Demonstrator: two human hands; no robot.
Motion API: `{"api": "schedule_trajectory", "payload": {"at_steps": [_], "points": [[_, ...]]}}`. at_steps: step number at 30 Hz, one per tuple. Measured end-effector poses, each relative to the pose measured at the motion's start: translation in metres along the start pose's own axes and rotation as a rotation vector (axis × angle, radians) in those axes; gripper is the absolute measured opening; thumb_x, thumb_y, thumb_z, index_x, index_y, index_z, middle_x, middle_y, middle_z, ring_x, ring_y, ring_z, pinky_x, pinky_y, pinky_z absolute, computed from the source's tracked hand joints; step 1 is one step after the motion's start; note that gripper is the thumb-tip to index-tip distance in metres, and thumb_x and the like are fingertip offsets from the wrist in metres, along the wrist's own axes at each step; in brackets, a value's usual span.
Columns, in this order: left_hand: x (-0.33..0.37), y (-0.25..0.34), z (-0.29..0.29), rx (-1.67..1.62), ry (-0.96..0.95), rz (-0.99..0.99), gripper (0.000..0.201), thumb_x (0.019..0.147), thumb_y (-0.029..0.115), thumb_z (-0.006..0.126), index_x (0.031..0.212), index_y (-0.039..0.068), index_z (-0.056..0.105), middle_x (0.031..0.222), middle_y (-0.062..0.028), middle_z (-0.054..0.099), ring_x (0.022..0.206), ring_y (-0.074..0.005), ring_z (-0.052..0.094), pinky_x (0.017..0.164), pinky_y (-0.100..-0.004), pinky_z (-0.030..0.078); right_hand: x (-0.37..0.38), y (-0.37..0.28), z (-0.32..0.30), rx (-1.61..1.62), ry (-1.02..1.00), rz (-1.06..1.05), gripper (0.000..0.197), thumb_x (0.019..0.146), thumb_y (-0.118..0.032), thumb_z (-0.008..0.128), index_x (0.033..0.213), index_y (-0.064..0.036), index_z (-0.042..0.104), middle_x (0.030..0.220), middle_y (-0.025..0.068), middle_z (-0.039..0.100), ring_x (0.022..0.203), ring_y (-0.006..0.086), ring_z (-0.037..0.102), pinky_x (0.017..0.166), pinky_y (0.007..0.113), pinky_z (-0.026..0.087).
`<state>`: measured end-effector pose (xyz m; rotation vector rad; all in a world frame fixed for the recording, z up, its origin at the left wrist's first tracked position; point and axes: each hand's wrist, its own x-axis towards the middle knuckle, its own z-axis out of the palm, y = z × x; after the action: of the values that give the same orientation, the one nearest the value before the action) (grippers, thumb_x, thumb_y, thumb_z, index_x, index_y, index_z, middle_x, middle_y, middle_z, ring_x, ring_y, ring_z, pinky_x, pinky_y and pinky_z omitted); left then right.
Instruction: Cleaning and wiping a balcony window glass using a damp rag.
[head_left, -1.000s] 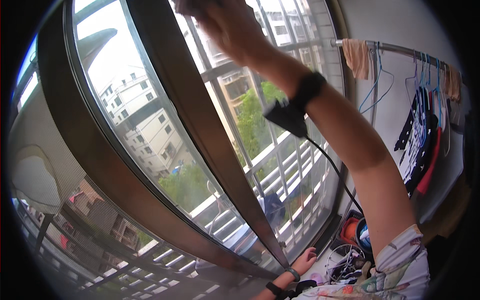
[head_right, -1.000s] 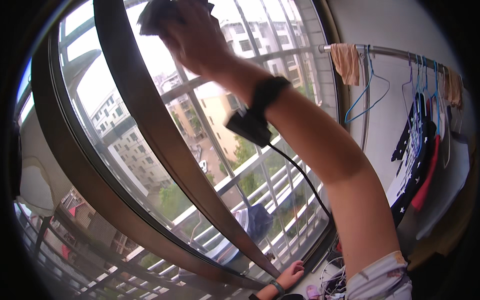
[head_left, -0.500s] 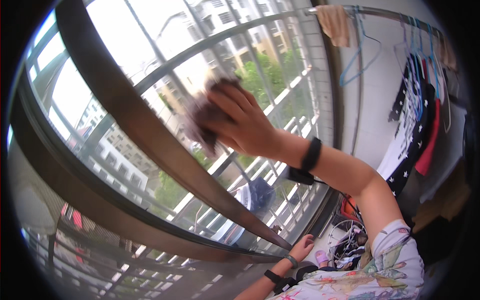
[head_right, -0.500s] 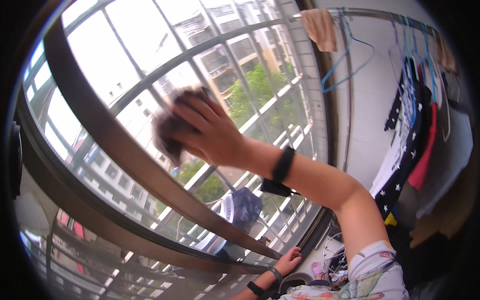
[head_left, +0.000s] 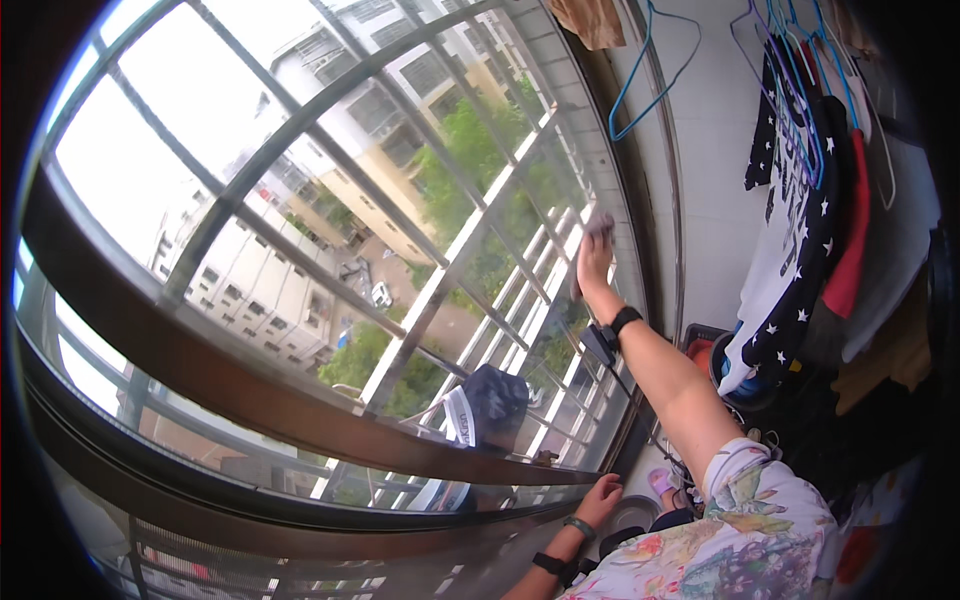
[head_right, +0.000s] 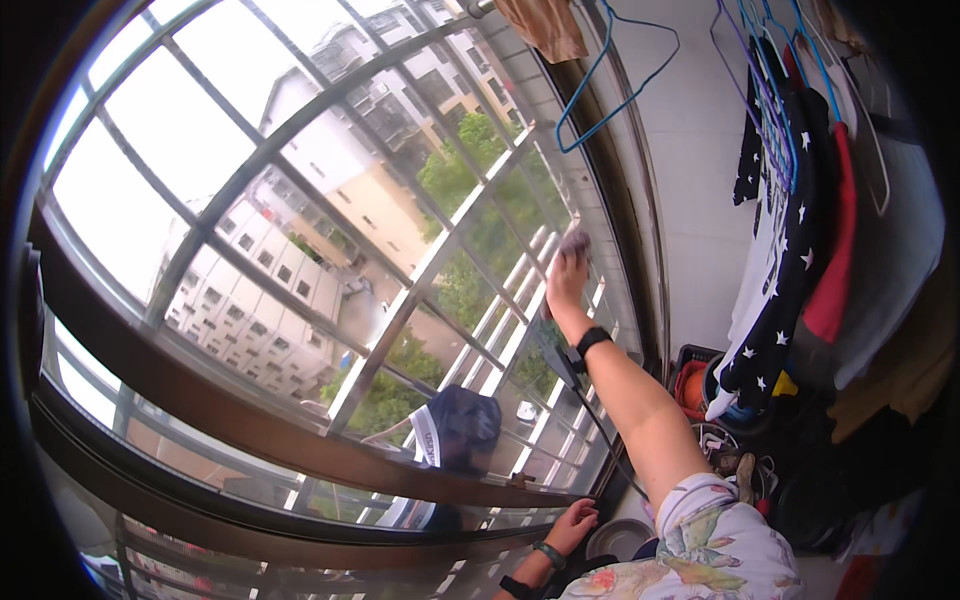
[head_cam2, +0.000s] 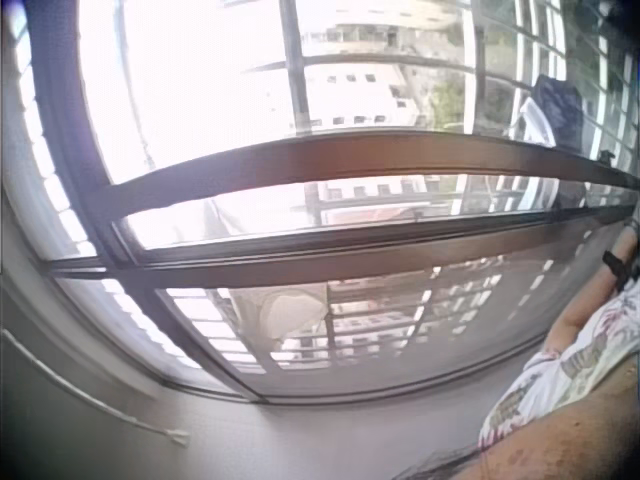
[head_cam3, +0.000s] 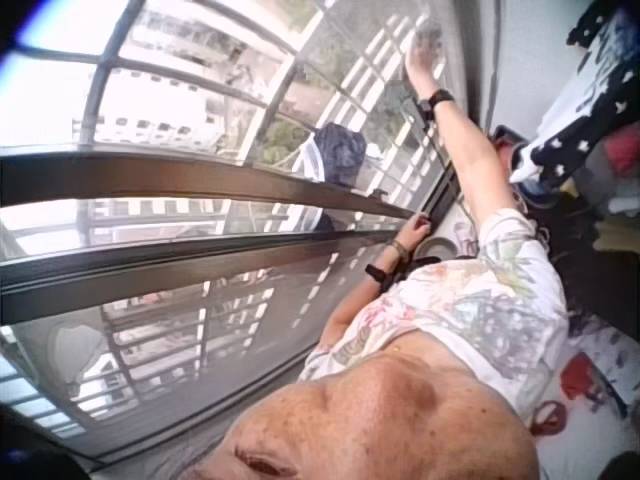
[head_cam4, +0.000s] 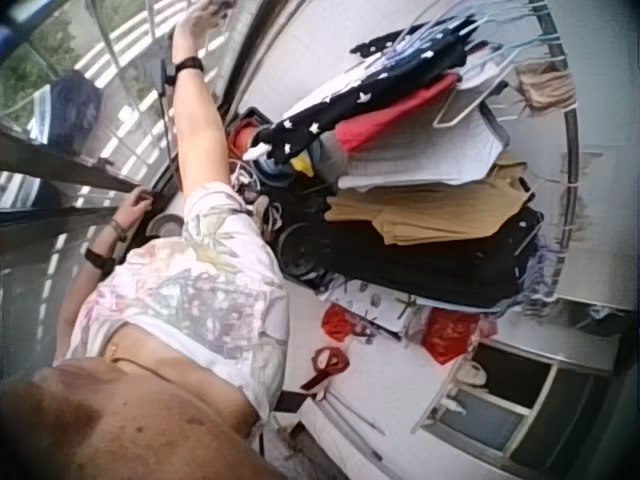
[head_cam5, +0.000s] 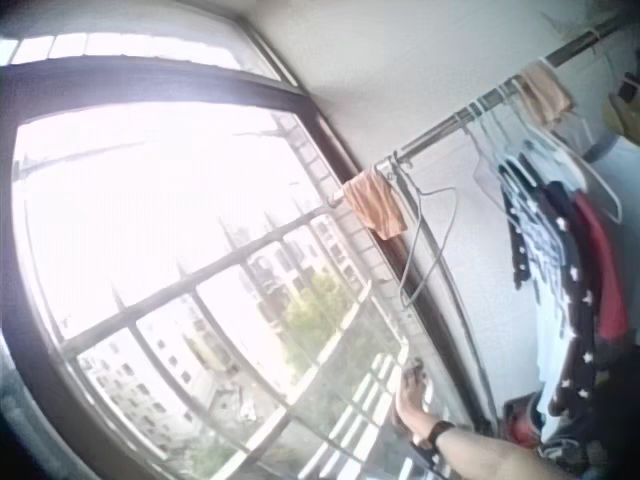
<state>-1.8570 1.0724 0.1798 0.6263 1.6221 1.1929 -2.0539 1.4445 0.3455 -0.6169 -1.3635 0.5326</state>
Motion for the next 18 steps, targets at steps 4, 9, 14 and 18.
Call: {"api": "schedule_trajectory", "payload": {"at_steps": [4,9,14,18], "points": [[0.011,0.027,-0.005,0.078,0.009,0.034,0.036,0.086,0.011,0.052,0.119,0.002,0.041,0.102,-0.0102,0.056,0.093,-0.0159,0.055,0.081,-0.0271,0.045,-0.022,-0.026,0.007,0.068,-0.149,0.245,0.042,0.084,-0.020,0.041,0.120,0.0008,0.043,0.121,0.0244,0.038,0.113,0.0396,0.036,0.097,0.046,0.028],[0.041,0.065,-0.004,0.148,0.031,0.048,0.036,0.086,0.010,0.052,0.119,0.002,0.041,0.103,-0.0114,0.057,0.097,-0.0167,0.055,0.083,-0.0268,0.044,0.091,-0.177,-0.020,0.358,-0.234,-0.326,0.031,0.081,-0.021,0.052,0.109,-0.0061,0.050,0.118,0.0210,0.040,0.114,0.0378,0.035,0.096,0.047,0.029],[0.064,0.061,0.000,0.086,-0.029,0.031,0.037,0.086,0.010,0.052,0.120,0.003,0.040,0.104,-0.0107,0.056,0.097,-0.0164,0.054,0.084,-0.0267,0.043,0.141,-0.176,-0.005,0.304,-0.143,-0.502,0.027,0.079,-0.018,0.053,0.105,-0.0112,0.053,0.127,0.0181,0.036,0.119,0.0383,0.033,0.095,0.050,0.030],[0.070,0.046,-0.005,0.067,-0.025,-0.018,0.036,0.086,0.010,0.052,0.120,0.003,0.041,0.103,-0.0093,0.056,0.093,-0.0141,0.054,0.081,-0.0257,0.044,0.152,-0.082,0.030,0.185,0.058,-0.380,0.009,0.075,-0.011,0.049,0.082,-0.0043,0.050,0.101,0.0139,0.051,0.103,0.0352,0.044,0.087,0.046,0.035]]}}
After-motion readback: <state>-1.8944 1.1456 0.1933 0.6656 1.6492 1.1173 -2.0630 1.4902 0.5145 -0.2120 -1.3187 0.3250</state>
